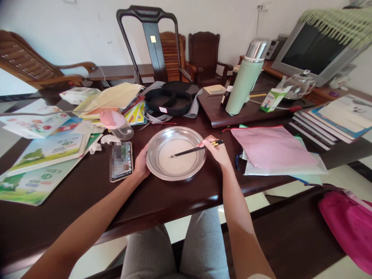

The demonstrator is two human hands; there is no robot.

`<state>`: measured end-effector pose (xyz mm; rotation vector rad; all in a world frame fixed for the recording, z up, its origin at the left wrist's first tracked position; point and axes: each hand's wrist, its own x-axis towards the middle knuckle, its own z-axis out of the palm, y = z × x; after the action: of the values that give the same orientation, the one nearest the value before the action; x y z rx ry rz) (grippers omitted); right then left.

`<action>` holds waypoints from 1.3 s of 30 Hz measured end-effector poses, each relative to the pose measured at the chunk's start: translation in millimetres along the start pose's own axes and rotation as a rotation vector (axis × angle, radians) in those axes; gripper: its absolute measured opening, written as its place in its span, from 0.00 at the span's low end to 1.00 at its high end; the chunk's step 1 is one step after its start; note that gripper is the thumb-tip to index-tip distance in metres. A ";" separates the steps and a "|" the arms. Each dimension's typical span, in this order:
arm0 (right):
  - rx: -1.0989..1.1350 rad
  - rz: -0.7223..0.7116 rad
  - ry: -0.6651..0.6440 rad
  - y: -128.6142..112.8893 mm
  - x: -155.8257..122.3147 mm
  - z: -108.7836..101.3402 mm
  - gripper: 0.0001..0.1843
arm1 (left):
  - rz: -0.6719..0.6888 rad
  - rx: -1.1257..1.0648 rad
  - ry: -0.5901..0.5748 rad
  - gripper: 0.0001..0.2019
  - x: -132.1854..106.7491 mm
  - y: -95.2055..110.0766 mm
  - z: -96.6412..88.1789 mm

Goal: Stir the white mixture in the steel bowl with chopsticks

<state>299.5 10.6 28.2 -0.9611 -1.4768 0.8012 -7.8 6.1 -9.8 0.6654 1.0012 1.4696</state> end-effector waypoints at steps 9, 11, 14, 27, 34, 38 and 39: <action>0.039 0.048 0.164 5.3 0.5 -8.1 0.34 | 0.002 0.005 0.002 0.20 -0.8 1.0 1.3; 0.032 0.046 0.041 2.4 -0.9 -3.8 0.33 | -0.006 -0.002 0.015 0.19 -0.9 1.0 1.7; 0.005 0.024 0.012 0.5 -0.5 -0.7 0.30 | -0.006 -0.007 0.023 0.18 -0.8 1.1 2.3; 0.012 0.027 -0.035 -0.5 -1.4 -0.9 0.30 | -0.010 -0.010 0.013 0.18 -0.8 1.4 2.1; 0.005 0.033 0.247 4.1 1.2 -9.1 0.34 | 0.013 0.026 0.000 0.19 -1.1 2.6 1.7; 0.026 0.052 0.060 0.7 -1.2 -4.0 0.33 | 0.000 0.020 0.006 0.20 -1.3 2.3 1.3; 0.017 0.049 0.012 -0.7 -1.4 -2.1 0.33 | -0.002 0.013 0.007 0.20 -1.3 2.1 1.4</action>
<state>301.5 8.9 28.5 -0.9906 -1.4384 0.8408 -7.5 5.2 -7.1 0.6687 1.0173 1.4663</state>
